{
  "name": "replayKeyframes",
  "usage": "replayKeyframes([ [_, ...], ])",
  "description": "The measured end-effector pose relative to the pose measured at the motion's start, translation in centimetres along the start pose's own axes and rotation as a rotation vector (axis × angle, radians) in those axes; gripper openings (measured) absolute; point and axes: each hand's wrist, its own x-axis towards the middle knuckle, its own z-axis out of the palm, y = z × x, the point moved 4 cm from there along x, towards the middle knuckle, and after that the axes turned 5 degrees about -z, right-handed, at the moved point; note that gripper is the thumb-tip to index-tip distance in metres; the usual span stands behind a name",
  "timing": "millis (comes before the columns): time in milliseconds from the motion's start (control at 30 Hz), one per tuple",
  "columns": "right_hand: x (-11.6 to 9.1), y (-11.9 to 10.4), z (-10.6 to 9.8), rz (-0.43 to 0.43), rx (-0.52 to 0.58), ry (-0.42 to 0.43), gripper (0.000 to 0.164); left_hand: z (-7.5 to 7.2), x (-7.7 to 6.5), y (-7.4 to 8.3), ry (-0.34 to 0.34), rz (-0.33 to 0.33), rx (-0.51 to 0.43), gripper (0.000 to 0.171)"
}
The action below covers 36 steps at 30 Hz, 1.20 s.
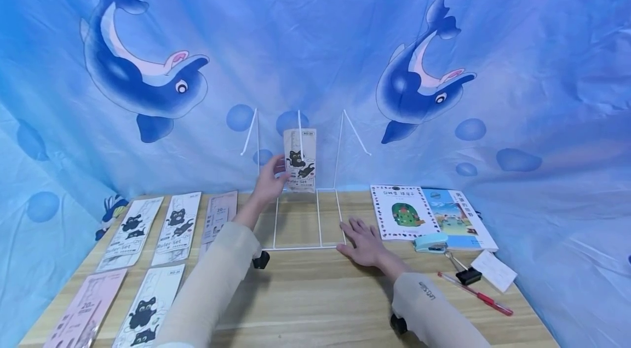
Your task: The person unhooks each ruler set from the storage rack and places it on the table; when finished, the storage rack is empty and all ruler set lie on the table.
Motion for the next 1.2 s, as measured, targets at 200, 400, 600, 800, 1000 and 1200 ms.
replayKeyframes([
  [200,0.1,-0.2,-0.3,0.001,0.013,-0.006,0.066,-0.1,0.4,0.8,0.105,0.005,0.016,0.042],
  [400,0.3,-0.3,0.1,0.008,0.014,-0.023,0.066,-0.3,0.5,1.1,0.147,0.002,0.097,0.035],
  [600,0.1,-0.6,0.0,0.003,0.006,-0.014,0.066,-0.5,0.1,1.2,0.123,0.042,0.07,0.027],
  [800,0.2,-0.5,-0.1,0.002,0.0,-0.004,0.066,-1.4,-1.1,2.0,0.068,0.106,0.041,0.032],
  [1000,0.2,-0.3,0.0,0.007,0.0,-0.007,0.066,-2.3,-3.5,3.4,-0.016,0.175,0.057,0.032],
  [1200,0.1,-0.1,-0.1,0.012,-0.005,-0.007,0.066,-2.6,-6.0,4.1,-0.135,0.074,-0.006,0.038],
])
